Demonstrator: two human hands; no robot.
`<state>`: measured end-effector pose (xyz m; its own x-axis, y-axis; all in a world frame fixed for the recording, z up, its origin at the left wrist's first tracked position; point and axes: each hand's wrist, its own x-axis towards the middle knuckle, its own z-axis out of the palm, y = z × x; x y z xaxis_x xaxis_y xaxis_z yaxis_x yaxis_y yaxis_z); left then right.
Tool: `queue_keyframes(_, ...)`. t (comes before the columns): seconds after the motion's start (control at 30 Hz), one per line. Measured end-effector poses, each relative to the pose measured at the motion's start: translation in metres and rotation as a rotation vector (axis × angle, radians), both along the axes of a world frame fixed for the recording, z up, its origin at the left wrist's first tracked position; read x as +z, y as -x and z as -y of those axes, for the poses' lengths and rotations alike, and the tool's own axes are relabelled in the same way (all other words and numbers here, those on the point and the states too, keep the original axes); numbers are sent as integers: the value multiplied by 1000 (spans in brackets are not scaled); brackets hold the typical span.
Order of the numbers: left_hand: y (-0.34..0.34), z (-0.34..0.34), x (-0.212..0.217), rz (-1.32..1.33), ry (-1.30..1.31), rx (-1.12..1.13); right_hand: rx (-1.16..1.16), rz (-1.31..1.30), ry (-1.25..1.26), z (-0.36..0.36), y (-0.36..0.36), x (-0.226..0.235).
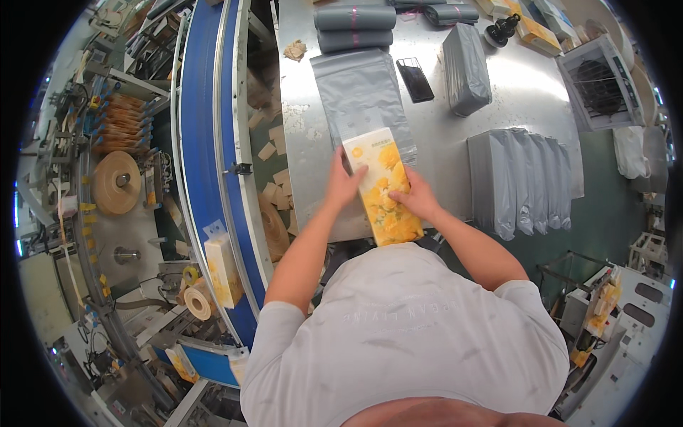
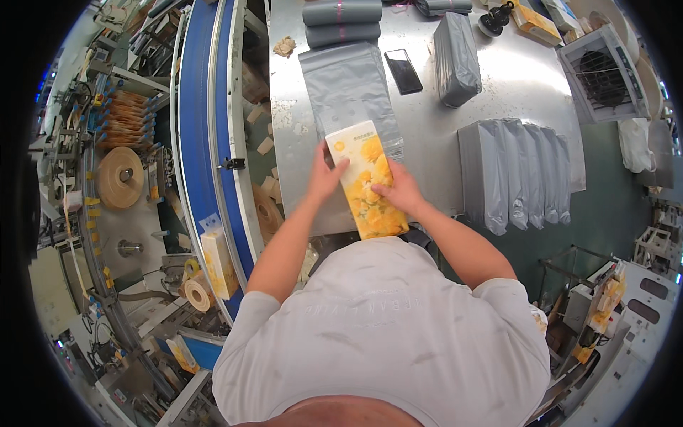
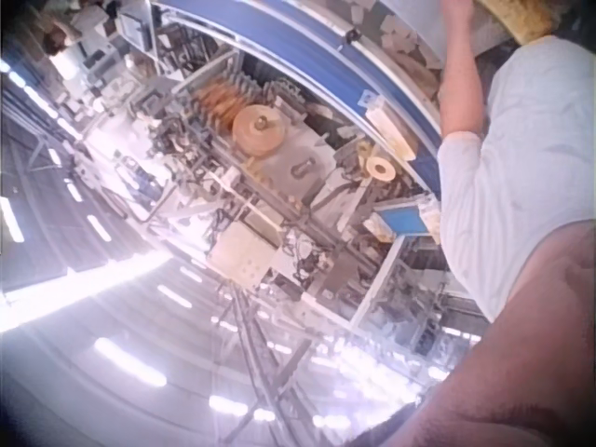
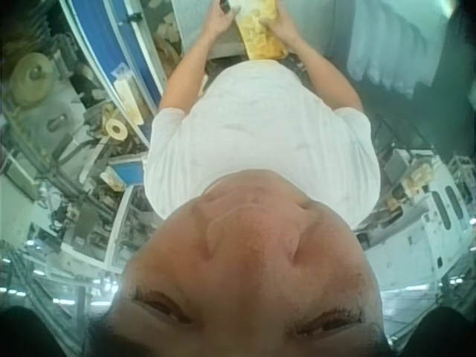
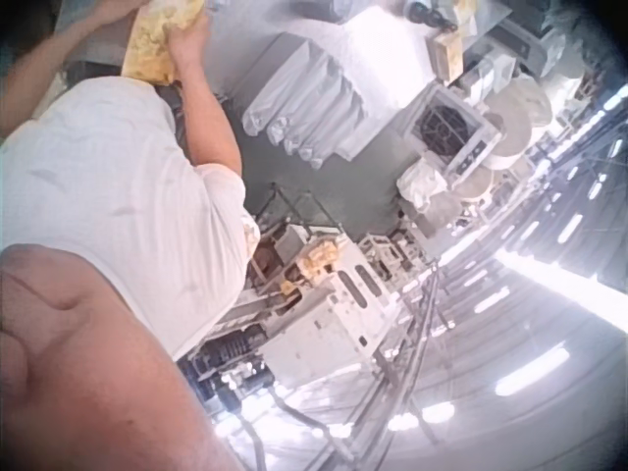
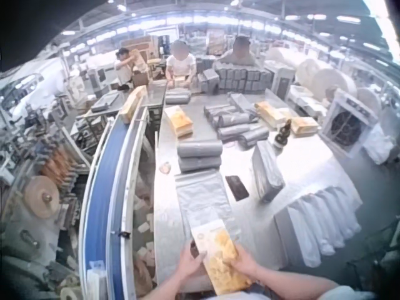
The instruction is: The person repeatedly picks up small yellow boxes from a conveyor belt, places them into gray plastic shipping bags on a metal table, seals the bags, and stacks them.
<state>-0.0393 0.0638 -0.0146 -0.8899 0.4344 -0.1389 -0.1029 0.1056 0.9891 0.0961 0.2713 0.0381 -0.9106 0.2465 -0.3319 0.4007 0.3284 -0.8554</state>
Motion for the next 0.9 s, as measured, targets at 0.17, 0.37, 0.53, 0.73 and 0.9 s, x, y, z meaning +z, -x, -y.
queue_keyframes(0.17,47,-41,22,156,-98,238,267,-338,-488,-69,53,-22)
queue_keyframes(0.37,73,-35,45,-209,535,-332,605,-179,-896,-85,104,-5)
queue_keyframes(0.53,46,-70,87,-686,780,-230,507,-254,-675,-75,92,28)
queue_keyframes(0.73,18,-56,10,-146,318,224,501,-328,-683,-64,60,39)
queue_keyframes(0.9,-20,-19,8,-369,352,-6,405,-515,-350,-84,50,8)
